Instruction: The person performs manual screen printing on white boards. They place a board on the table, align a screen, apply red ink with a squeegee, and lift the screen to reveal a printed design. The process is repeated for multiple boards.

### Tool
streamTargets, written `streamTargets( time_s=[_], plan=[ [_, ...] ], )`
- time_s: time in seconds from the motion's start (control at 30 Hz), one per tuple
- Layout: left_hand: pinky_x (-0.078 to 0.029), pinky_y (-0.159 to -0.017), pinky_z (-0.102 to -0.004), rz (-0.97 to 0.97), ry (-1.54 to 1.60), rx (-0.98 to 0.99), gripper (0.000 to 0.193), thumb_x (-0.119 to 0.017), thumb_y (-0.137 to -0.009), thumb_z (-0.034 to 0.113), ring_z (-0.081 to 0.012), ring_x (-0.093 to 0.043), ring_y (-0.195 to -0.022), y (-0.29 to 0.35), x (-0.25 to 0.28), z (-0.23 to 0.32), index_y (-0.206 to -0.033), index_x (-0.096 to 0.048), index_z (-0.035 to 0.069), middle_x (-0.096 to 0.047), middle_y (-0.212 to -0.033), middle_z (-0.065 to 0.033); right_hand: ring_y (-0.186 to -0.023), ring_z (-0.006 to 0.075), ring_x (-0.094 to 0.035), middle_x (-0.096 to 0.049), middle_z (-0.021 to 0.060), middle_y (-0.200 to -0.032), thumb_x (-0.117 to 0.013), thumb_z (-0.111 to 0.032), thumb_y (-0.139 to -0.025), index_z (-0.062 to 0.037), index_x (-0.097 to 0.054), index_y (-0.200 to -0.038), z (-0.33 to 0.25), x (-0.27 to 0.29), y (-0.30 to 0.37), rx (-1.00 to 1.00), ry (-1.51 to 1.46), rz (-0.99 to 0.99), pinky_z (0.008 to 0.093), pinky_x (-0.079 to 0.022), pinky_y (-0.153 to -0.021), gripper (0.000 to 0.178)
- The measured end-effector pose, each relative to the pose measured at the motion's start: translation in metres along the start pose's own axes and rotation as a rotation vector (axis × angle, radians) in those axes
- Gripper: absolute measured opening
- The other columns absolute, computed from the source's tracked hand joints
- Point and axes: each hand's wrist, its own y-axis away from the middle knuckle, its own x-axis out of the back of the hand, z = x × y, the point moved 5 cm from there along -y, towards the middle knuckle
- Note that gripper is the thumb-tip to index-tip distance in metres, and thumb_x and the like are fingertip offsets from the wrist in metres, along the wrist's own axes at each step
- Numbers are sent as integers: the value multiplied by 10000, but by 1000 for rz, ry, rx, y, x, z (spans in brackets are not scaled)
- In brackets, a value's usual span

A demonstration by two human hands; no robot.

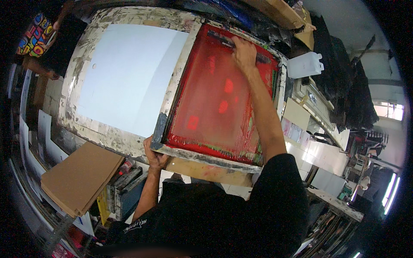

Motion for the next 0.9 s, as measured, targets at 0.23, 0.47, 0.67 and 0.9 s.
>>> streamTargets(
  time_s=[0.23,0.47,0.67,0.9],
  plan=[
    [-424,-917,-476,5,7,13,798,-869,-677,300,-348,-541,-1023,0,2,3,-1314,-506,-16,-582,-1128,-182,-1046,372,-623,-675,143,-1069,-666,-35,-747,-100,-599,-1139,-4,-6,-19,116,32,158,525,-465,-876,402],
    [-420,-930,-476,17,69,66,773,-859,-687,304,-346,-539,-1047,-1,1,4,-1299,-520,-25,-595,-1114,-181,-1056,367,-618,-670,140,-1060,-652,-38,-762,-111,-587,-1129,-5,-2,5,101,-22,103,518,-456,-873,380],
    [-404,-943,-488,30,77,49,773,-842,-700,338,-355,-538,-1051,2,2,1,-1293,-520,-40,-599,-1112,-189,-1054,361,-623,-677,141,-1082,-619,-27,-764,-119,-621,-1159,-10,-14,-4,81,90,100,514,-467,-868,406],
    [-403,-935,-489,-9,18,49,799,-836,-707,349,-365,-536,-1035,4,1,-1,-1316,-497,-42,-587,-1135,-205,-1048,377,-631,-675,148,-1074,-643,-29,-735,-86,-583,-1103,0,-7,-21,149,-12,104,504,-474,-877,378]
  ],
)
